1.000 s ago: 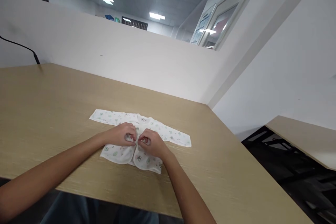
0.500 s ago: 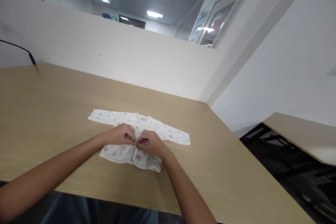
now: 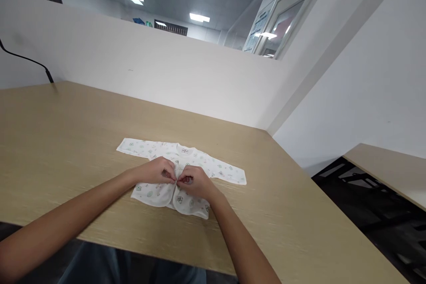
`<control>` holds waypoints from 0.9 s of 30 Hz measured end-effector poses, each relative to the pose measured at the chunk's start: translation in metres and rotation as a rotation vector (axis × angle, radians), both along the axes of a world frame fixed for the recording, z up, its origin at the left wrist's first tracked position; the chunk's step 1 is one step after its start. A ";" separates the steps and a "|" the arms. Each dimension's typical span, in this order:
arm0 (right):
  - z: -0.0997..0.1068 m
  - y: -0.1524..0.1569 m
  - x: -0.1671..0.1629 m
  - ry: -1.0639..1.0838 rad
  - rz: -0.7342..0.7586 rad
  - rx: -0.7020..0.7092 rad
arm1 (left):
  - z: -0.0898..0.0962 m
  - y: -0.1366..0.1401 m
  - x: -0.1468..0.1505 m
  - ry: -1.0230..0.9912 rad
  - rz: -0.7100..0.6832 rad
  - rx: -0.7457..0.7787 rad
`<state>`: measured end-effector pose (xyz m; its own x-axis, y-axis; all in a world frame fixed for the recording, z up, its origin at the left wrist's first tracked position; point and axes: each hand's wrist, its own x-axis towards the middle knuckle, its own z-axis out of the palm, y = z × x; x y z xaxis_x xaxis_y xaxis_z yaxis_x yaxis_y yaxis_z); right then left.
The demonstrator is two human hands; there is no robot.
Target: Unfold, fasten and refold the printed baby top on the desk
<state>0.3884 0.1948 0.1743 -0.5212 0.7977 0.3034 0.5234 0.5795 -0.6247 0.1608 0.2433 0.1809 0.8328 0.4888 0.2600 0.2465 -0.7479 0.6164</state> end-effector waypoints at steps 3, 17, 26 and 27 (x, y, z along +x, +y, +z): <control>0.000 0.000 -0.001 -0.015 -0.038 -0.007 | 0.000 -0.001 0.000 0.009 0.023 0.005; 0.002 -0.003 -0.007 -0.074 -0.091 -0.021 | -0.002 0.001 -0.002 0.011 0.031 -0.019; -0.003 -0.001 -0.006 0.026 -0.066 -0.034 | -0.002 -0.003 -0.001 -0.005 0.059 -0.001; -0.003 -0.001 -0.006 0.026 -0.060 -0.037 | -0.001 -0.004 0.000 -0.001 0.062 0.000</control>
